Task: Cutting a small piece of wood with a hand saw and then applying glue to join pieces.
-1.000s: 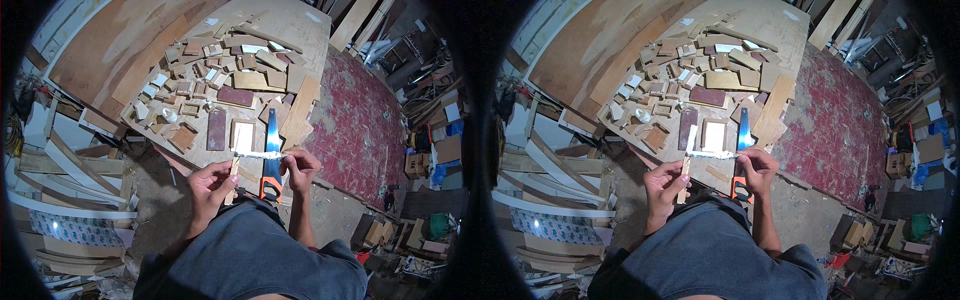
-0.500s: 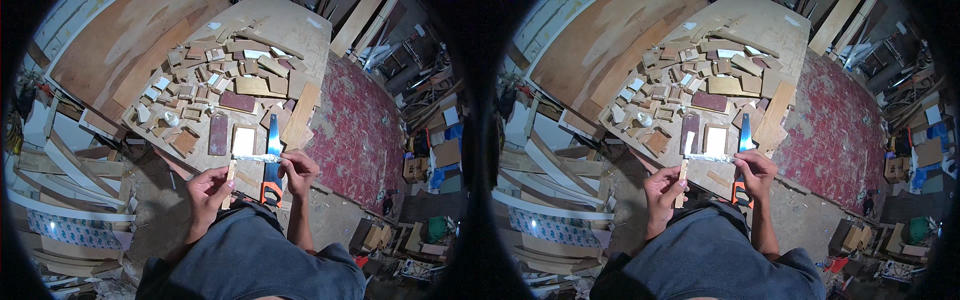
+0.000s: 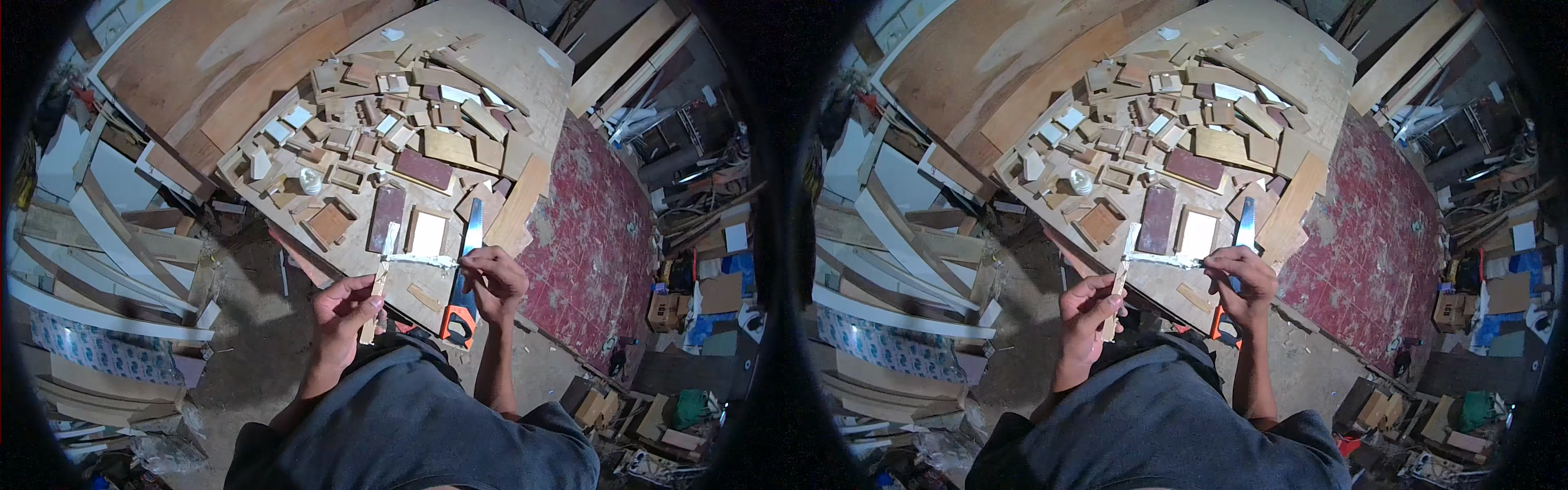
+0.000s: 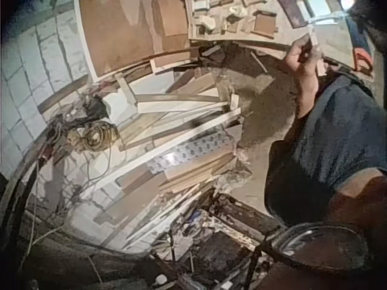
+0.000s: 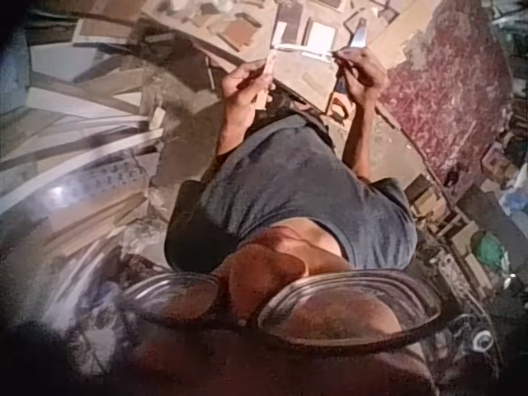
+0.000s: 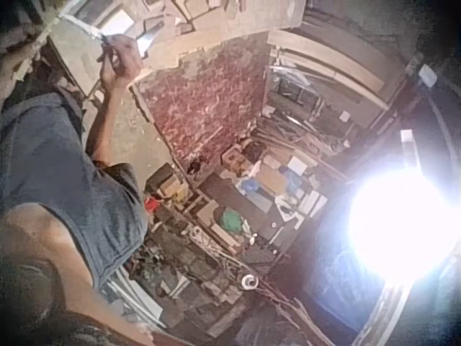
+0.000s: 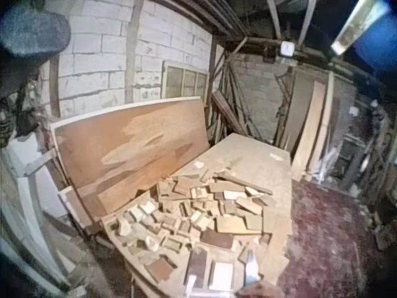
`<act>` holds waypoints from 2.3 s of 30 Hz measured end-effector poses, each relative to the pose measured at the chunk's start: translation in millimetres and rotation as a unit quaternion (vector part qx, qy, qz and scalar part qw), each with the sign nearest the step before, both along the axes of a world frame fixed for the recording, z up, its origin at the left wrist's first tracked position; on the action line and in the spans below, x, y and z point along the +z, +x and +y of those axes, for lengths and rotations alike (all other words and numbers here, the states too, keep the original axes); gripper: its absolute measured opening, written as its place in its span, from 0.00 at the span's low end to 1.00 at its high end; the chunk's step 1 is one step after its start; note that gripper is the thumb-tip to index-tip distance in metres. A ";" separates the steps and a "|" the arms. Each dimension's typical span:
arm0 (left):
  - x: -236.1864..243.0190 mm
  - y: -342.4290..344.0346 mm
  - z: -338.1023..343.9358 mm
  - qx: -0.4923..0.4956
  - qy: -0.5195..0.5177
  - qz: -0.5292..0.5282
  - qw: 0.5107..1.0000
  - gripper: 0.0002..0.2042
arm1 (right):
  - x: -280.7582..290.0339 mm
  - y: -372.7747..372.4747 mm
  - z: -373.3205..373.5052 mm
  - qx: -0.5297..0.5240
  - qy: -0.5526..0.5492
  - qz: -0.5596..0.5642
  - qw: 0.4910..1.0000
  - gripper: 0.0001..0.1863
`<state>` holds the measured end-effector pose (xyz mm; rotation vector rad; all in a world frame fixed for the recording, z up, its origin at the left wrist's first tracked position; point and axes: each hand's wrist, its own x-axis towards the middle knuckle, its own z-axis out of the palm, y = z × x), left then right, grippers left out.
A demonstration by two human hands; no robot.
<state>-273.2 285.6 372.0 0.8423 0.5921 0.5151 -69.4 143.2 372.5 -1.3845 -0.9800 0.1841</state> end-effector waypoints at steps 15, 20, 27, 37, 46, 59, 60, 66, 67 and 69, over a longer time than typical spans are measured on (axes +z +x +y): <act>-50.4 -108.3 123.2 0.211 -0.059 0.149 0.964 0.15 | -119.1 7.1 278.9 -0.033 -0.255 -0.153 0.954 0.08; -67.7 -131.8 133.8 0.232 -0.080 0.176 0.953 0.15 | -187.2 18.7 353.3 0.024 -0.276 -0.240 0.930 0.09; -84.1 -145.5 138.8 0.266 -0.073 0.199 0.940 0.15 | -238.4 16.3 397.6 0.036 -0.405 -0.343 0.847 0.08; -89.5 -146.7 136.5 0.283 -0.106 0.155 0.941 0.09 | -276.4 23.7 421.9 0.083 -0.447 -0.425 0.783 0.09; -96.7 -152.0 126.8 0.305 -0.083 0.144 0.938 0.07 | -279.8 35.2 415.1 -0.015 -0.451 -0.232 0.862 0.08; -75.6 -138.4 109.1 0.242 -0.011 0.169 0.955 0.08 | -249.9 41.7 387.2 -0.046 -0.401 -0.061 0.913 0.14; -72.8 -136.2 107.7 0.223 -0.017 0.169 0.960 0.08 | -247.7 42.6 381.7 -0.045 -0.368 -0.030 0.928 0.16; -51.1 -111.7 91.1 0.188 0.013 0.156 0.970 0.08 | -233.9 52.6 342.8 -0.065 -0.327 0.065 0.941 0.14; -50.3 -109.4 87.5 0.185 0.017 0.158 0.970 0.08 | -229.3 54.6 335.4 -0.060 -0.343 0.073 0.935 0.13; -49.4 -107.0 79.1 0.170 0.017 0.166 0.971 0.08 | -211.5 48.4 318.0 -0.045 -0.321 0.126 0.938 0.14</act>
